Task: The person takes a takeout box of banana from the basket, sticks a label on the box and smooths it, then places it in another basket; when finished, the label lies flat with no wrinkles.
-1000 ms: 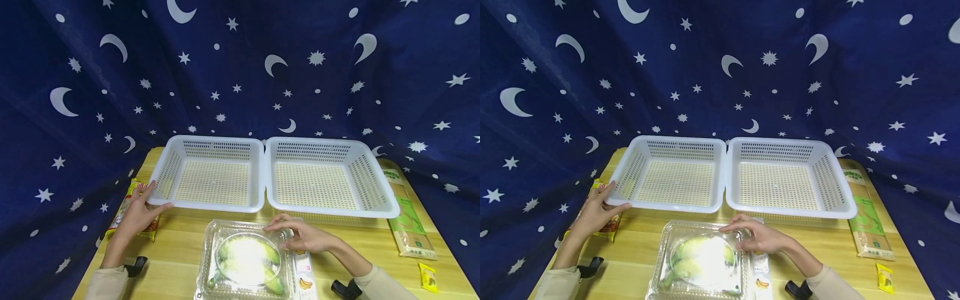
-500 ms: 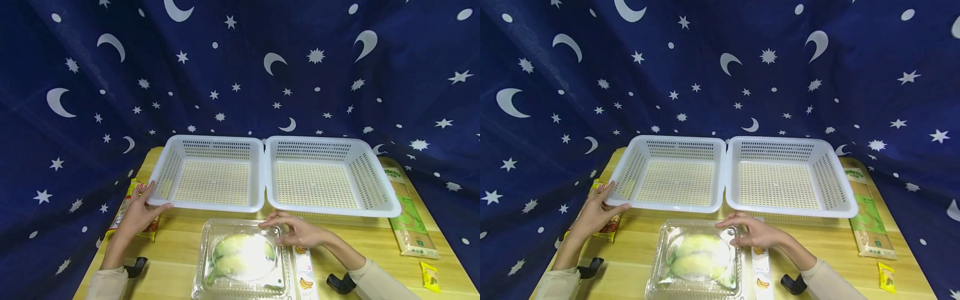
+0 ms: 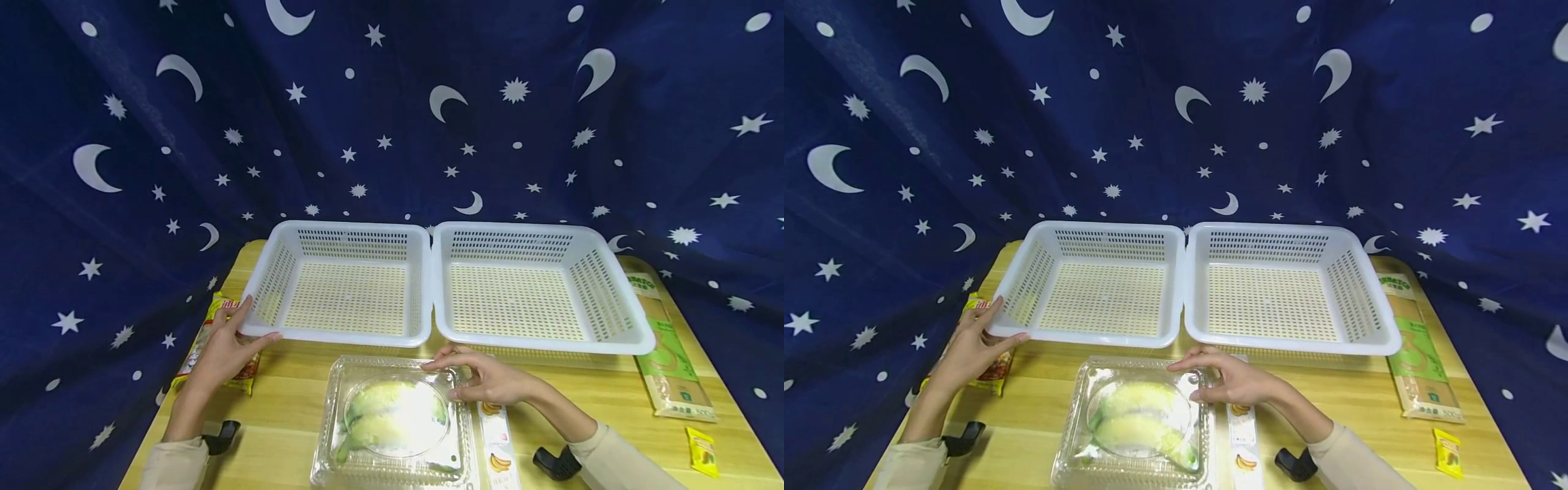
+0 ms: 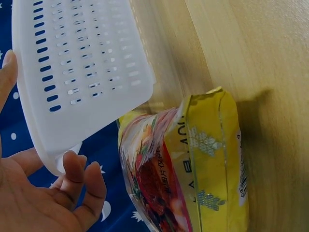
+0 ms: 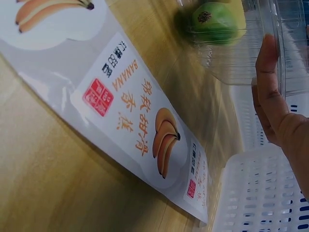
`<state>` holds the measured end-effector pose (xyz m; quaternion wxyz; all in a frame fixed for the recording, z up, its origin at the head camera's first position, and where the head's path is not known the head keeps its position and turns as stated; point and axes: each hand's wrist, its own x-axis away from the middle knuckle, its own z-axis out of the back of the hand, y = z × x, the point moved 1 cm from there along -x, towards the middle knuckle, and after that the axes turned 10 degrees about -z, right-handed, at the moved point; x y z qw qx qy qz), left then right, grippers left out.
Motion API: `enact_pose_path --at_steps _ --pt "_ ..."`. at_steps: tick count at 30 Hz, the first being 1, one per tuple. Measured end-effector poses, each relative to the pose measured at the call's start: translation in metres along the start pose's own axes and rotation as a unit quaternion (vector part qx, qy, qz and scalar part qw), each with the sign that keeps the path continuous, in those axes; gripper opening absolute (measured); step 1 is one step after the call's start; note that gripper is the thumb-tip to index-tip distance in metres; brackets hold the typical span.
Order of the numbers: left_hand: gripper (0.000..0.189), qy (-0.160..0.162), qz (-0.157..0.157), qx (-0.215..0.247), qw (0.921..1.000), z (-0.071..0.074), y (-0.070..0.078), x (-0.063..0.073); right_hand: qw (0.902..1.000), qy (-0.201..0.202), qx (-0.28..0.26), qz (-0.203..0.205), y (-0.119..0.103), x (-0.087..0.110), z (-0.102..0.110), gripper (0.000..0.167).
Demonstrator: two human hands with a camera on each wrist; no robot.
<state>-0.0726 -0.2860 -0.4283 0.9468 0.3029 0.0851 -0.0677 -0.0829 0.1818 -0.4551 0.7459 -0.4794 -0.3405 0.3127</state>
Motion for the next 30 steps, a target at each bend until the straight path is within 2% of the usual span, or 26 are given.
enact_pose_path --at_steps 3,10,13,17,20,22,26,30 --pt "0.097 0.0 -0.003 -0.002 1.0 -0.001 0.0 0.001 1.0 0.003 0.005 -0.005 0.0 0.001 0.0 0.047" --pt "0.099 -0.023 0.006 0.006 0.9997 -0.001 -0.002 0.002 0.9999 0.0 -0.011 -0.008 -0.001 0.001 -0.001 0.048" --pt "0.097 -0.022 -0.002 0.0 0.9998 0.0 0.0 0.003 0.9999 0.004 -0.009 -0.004 -0.002 0.001 -0.002 0.047" --pt "0.089 0.022 -0.045 -0.027 0.9984 0.002 0.007 0.007 0.9999 0.016 0.003 -0.002 -0.002 0.002 -0.003 0.047" --pt "0.081 0.066 -0.093 -0.047 0.9924 0.004 0.017 0.011 0.9997 0.023 0.006 -0.007 -0.003 0.003 -0.004 0.046" --pt "0.078 0.08 -0.126 -0.05 0.9875 0.004 0.026 0.013 0.9995 0.028 0.005 -0.01 -0.003 0.004 -0.004 0.046" --pt "0.073 0.07 -0.171 -0.031 0.9823 0.001 0.05 0.019 0.9991 0.042 0.001 0.0 -0.002 0.005 -0.006 0.046" --pt "0.072 0.026 -0.198 -0.005 0.9798 -0.008 0.076 0.028 0.9981 0.059 -0.001 0.015 0.0 0.007 -0.009 0.048"
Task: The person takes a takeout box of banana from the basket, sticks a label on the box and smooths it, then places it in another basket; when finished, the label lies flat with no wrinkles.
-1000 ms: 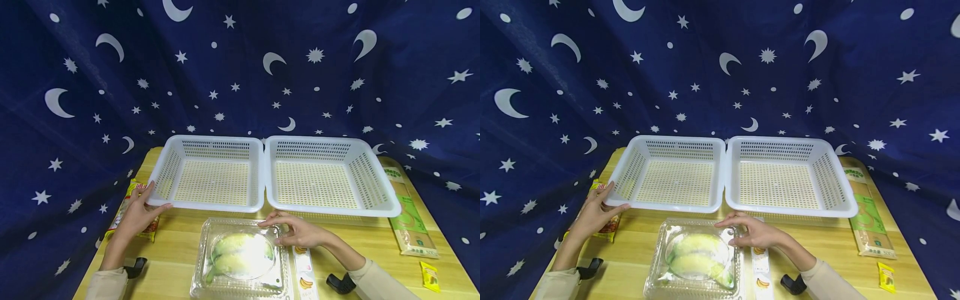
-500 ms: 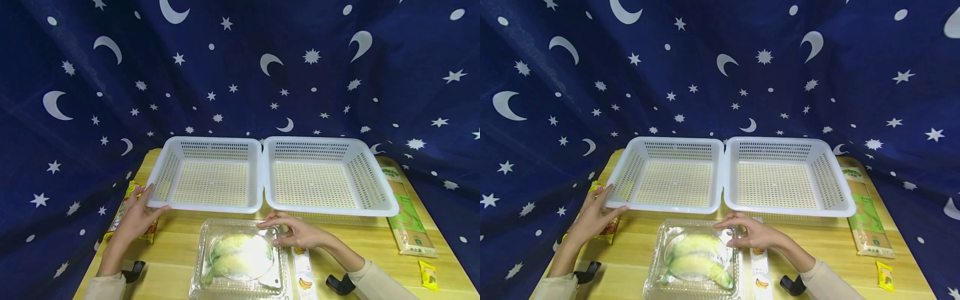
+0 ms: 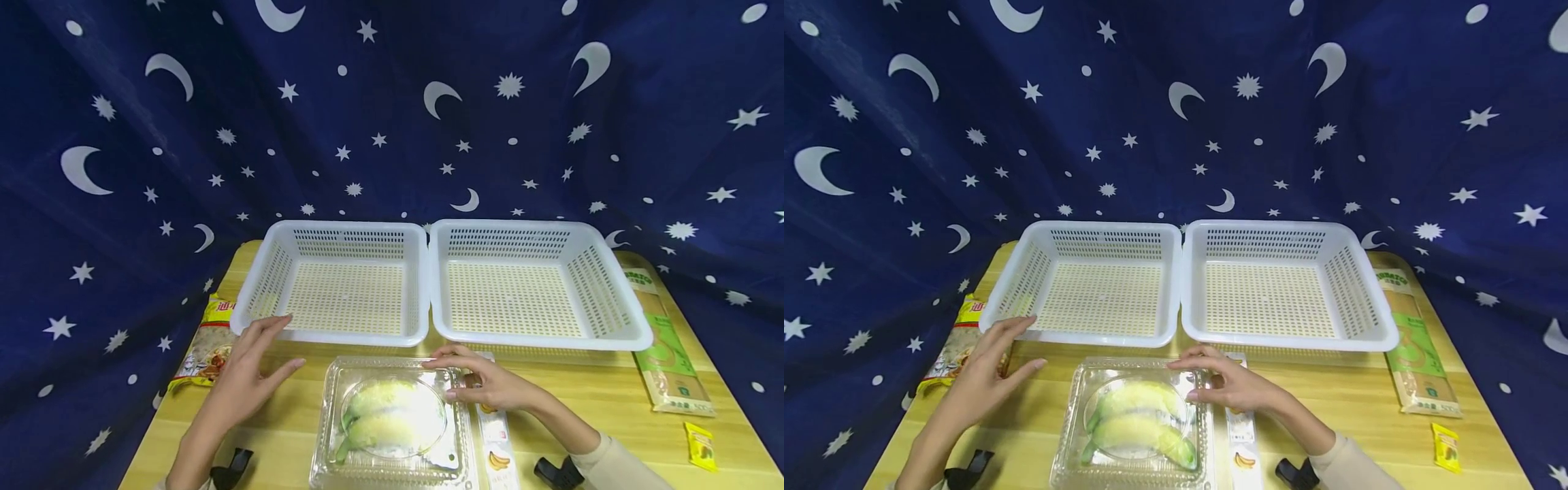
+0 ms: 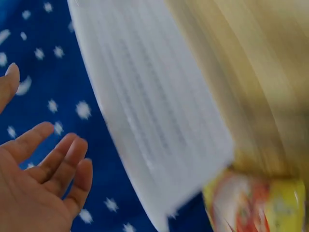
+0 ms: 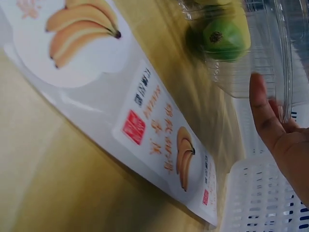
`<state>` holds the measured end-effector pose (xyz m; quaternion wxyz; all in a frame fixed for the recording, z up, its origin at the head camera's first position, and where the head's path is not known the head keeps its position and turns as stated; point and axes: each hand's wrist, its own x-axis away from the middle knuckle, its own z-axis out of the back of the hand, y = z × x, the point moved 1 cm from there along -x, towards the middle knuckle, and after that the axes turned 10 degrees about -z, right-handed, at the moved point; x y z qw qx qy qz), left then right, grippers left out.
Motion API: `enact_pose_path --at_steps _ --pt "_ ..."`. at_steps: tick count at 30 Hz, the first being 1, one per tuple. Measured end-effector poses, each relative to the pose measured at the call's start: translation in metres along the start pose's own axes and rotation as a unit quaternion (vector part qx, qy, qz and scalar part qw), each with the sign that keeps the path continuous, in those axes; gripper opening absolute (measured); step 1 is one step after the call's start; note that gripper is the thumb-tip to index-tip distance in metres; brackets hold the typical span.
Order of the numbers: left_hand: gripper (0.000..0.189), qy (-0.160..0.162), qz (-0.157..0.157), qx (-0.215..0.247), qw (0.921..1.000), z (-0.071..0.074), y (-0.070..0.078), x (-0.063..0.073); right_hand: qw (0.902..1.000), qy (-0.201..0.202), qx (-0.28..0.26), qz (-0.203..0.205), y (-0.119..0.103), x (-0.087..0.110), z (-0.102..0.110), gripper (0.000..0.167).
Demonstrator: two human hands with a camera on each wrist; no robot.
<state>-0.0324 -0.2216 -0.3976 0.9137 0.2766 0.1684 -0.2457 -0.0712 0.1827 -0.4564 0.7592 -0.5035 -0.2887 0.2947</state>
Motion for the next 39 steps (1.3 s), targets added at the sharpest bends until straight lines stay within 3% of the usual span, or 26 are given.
enact_pose_path --at_steps 4,9,13,17,21,24,27,31,39 --pt "0.072 -0.045 -0.031 0.026 0.9982 -0.014 0.027 -0.003 0.9995 0.03 -0.003 0.009 0.002 0.008 -0.002 0.053" --pt "0.067 -0.103 -0.038 0.073 0.9913 -0.033 0.054 -0.005 0.9967 0.076 0.002 0.028 0.002 0.025 0.0 0.054" --pt "0.063 -0.156 -0.047 0.136 0.9772 -0.044 0.065 -0.004 0.9934 0.102 -0.014 0.049 0.008 0.041 0.002 0.052" --pt "0.062 -0.202 -0.055 0.163 0.9642 -0.053 0.068 -0.001 0.9912 0.126 -0.026 0.031 0.02 0.058 -0.006 0.05" --pt "0.063 -0.209 -0.062 0.159 0.9629 -0.059 0.067 0.002 0.9859 0.165 0.031 0.0 0.03 0.07 -0.018 0.048" --pt "0.062 -0.201 -0.071 0.161 0.9637 -0.062 0.066 0.002 0.9732 0.209 0.092 -0.024 0.035 0.077 -0.025 0.047" --pt "0.062 -0.195 -0.087 0.158 0.964 -0.064 0.066 0.002 0.9633 0.243 0.103 -0.05 0.038 0.083 -0.027 0.047" --pt "0.062 -0.189 -0.105 0.154 0.9642 -0.066 0.066 0.003 0.965 0.244 0.066 -0.07 0.043 0.089 -0.027 0.046" --pt "0.062 -0.183 -0.097 0.164 0.9646 -0.066 0.066 0.003 0.9672 0.223 0.085 -0.087 0.05 0.093 -0.026 0.046"
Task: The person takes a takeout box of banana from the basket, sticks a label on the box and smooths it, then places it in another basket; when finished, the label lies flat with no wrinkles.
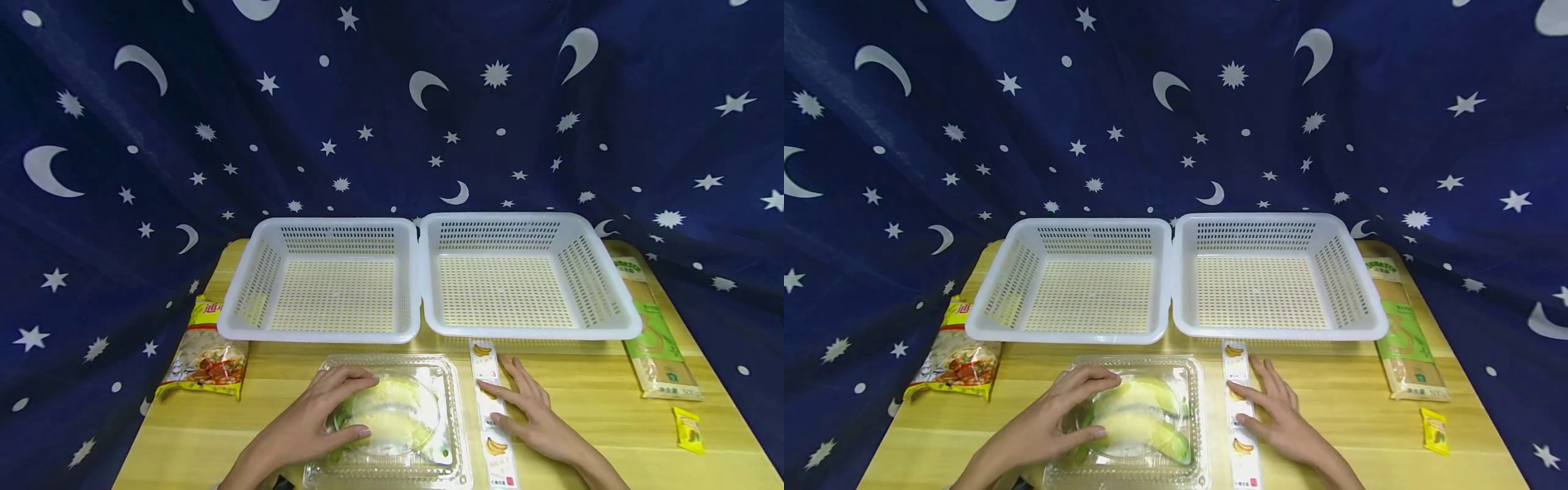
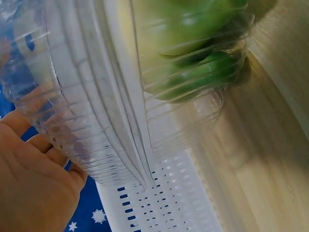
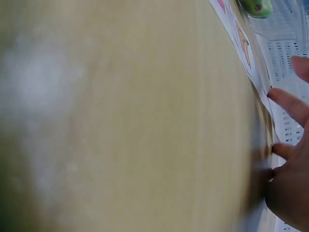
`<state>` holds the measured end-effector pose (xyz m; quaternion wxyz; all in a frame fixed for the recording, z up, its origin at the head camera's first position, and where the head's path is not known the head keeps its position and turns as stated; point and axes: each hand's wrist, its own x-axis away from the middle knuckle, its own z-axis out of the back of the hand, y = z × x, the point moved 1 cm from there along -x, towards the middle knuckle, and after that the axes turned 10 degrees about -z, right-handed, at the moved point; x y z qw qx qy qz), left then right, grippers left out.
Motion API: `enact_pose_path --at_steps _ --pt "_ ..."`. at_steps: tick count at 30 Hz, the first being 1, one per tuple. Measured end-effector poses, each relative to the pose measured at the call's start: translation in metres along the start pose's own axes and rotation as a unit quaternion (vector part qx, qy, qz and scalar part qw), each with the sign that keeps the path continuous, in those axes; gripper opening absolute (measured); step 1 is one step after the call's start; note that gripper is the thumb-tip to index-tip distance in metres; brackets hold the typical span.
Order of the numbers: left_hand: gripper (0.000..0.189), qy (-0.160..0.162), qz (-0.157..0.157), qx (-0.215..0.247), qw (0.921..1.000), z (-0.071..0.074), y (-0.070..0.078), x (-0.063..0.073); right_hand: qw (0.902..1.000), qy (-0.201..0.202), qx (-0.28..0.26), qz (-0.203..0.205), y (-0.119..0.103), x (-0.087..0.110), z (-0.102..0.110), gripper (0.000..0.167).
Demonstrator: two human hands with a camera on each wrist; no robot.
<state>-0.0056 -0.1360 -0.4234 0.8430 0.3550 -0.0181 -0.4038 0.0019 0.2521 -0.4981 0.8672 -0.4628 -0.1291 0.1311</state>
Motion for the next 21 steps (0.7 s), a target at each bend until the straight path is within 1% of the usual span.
enact_pose_path --at_steps 3,7,9,11,16,18,21 --pt "0.062 0.0 -0.001 -0.002 1.0 0.0 0.001 0.0 0.9999 -0.002 0.006 0.012 0.002 0.0 0.0 0.046" --pt "0.061 -0.005 0.007 -0.003 1.0 0.0 0.001 0.0 0.9996 -0.012 0.005 0.026 0.004 -0.001 0.001 0.049" --pt "0.06 -0.007 0.009 -0.002 0.9999 0.001 0.001 0.0 0.9991 -0.027 -0.018 0.029 0.004 -0.001 0.003 0.052" --pt "0.06 -0.01 0.012 0.002 0.9999 0.001 0.001 -0.001 0.9978 -0.039 -0.034 0.041 0.004 -0.002 0.006 0.054" --pt "0.061 -0.014 0.022 0.016 0.9995 0.002 0.003 -0.002 0.9902 -0.076 -0.087 0.079 0.005 -0.004 0.015 0.056" --pt "0.061 -0.016 0.024 0.019 0.9994 0.002 0.003 -0.002 0.9859 -0.09 -0.116 0.081 0.007 -0.005 0.017 0.056" --pt "0.061 -0.017 0.025 0.022 0.9993 0.002 0.003 -0.002 0.981 -0.101 -0.145 0.079 0.008 -0.007 0.019 0.056"
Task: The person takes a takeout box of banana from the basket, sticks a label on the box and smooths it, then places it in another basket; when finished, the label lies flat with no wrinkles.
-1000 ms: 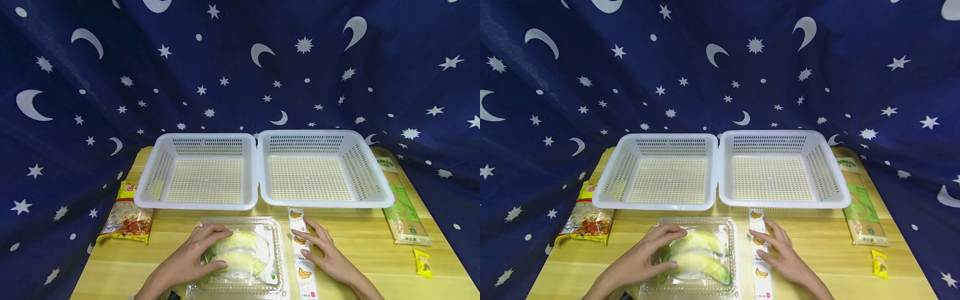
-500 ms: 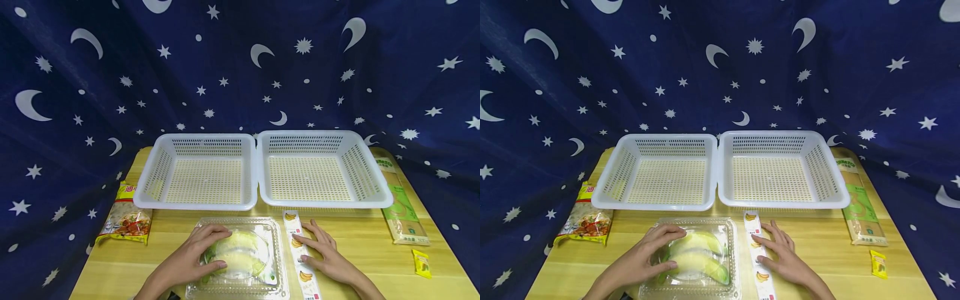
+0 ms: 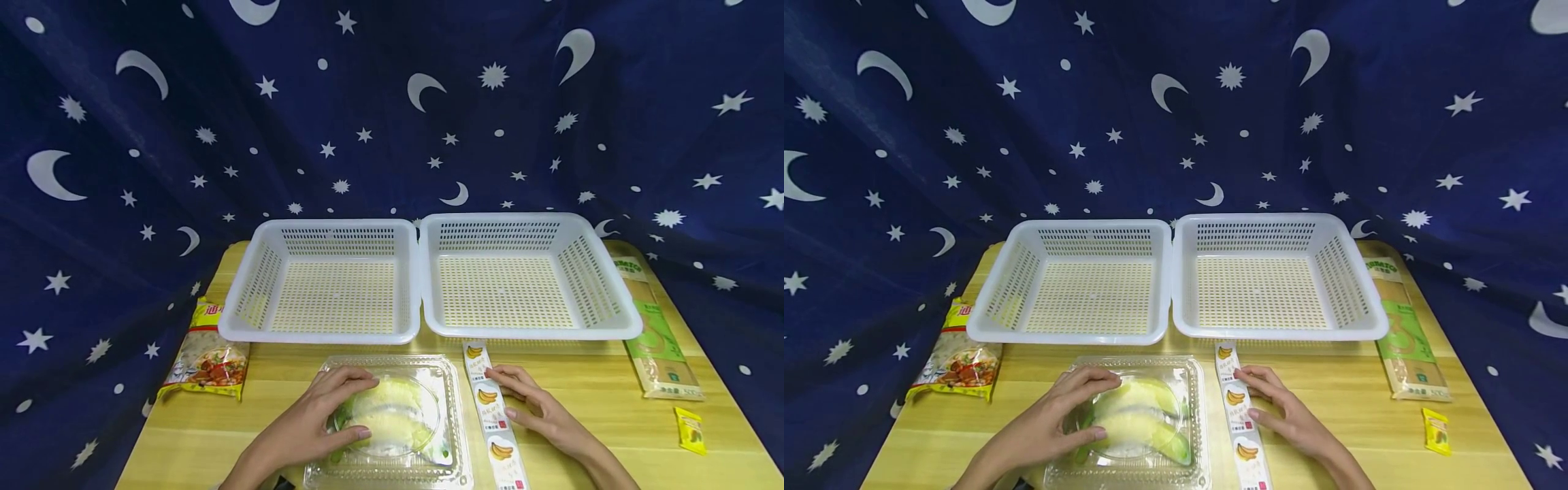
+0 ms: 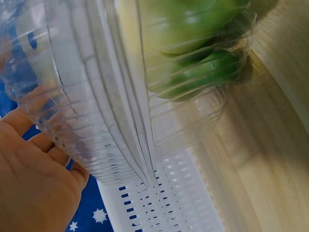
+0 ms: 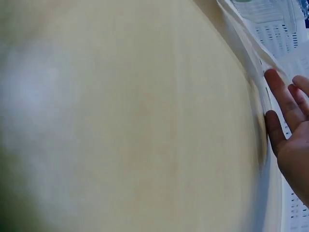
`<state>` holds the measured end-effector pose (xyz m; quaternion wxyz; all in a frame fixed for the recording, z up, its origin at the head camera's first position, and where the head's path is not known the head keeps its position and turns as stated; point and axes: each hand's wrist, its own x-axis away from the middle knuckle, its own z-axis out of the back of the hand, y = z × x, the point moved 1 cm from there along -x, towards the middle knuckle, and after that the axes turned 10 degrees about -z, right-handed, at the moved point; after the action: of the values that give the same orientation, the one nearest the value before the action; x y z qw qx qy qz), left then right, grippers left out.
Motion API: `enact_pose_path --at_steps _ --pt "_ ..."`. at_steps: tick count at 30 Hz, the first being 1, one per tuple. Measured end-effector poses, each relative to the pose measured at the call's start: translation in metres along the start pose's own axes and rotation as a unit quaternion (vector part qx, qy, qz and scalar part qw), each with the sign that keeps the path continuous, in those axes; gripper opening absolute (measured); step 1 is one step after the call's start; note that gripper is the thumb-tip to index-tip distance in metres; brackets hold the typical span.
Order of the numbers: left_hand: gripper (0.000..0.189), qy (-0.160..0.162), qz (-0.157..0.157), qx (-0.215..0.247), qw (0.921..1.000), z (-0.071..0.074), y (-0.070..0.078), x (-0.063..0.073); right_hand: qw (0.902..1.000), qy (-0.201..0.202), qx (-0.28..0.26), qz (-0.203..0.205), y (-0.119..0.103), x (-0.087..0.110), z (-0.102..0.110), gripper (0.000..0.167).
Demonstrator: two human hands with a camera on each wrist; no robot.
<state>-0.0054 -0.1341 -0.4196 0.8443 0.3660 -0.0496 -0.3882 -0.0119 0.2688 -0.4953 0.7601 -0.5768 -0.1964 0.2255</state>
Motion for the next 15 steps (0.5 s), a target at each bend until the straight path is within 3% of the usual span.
enact_pose_path --at_steps 9,15 --pt "0.062 -0.006 0.01 0.003 0.9999 0.0001 0.0011 -0.0002 0.9988 -0.005 -0.047 0.016 0.0017 -0.0012 0.0011 0.056" --pt "0.062 -0.004 -0.004 -0.012 0.9999 0.0003 0.0012 -0.0006 0.9959 -0.016 -0.081 0.036 -0.007 -0.0026 -0.0003 0.057"
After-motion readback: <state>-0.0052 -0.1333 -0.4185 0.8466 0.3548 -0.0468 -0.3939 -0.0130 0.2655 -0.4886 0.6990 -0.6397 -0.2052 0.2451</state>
